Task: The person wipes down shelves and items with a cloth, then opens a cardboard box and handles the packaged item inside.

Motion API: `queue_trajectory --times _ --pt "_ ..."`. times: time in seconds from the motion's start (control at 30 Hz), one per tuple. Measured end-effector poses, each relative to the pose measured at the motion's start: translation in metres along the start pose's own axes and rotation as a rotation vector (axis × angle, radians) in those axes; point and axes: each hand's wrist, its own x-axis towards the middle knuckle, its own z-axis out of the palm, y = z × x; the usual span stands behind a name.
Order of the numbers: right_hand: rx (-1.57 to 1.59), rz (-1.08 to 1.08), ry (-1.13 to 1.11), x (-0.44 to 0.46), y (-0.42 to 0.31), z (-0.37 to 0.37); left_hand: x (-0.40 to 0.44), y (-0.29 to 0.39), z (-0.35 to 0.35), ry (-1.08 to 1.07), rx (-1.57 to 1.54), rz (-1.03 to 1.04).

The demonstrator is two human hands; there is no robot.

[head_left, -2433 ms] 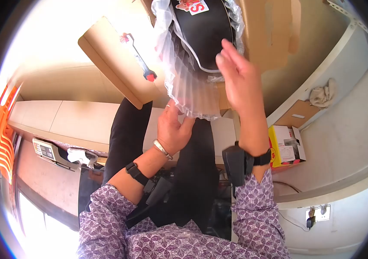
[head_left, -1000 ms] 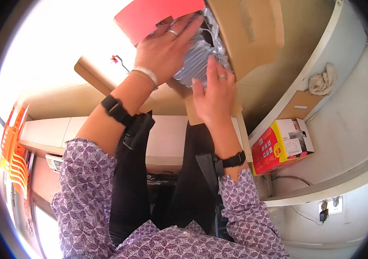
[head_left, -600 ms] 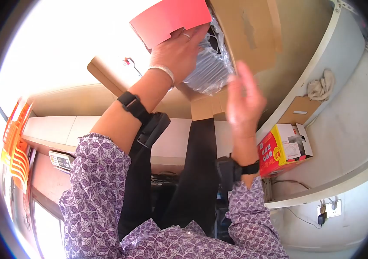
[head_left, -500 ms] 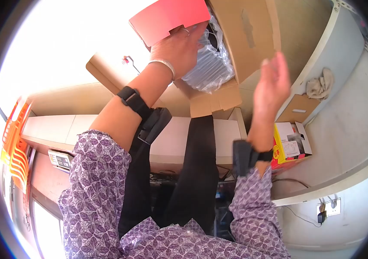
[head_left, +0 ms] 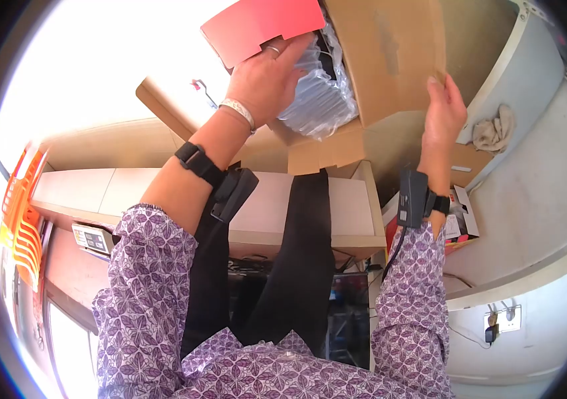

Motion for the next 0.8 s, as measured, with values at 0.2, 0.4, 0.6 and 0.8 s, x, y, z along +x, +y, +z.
queue_trajectory --times 0.2,0.4,0.6,0.8 --pt "0.06 0.0 0.045 -0.016 -0.018 -0.017 -0.025 0.012 -0.028 0.053 0.013 0.285" --pt "0.098 -0.036 0.154 -0.05 -0.02 -0.023 -0.03 0.013 -0.046 0.243 0.096 -0.012" --pt "0.03 0.013 0.153 -0.097 -0.052 -0.03 -0.024 -0.004 -0.022 -0.013 0.255 -0.023" --pt "-0.028 -0.152 -0.164 -0.116 -0.034 -0.052 -0.049 0.025 -0.034 -0.049 0.081 0.048"
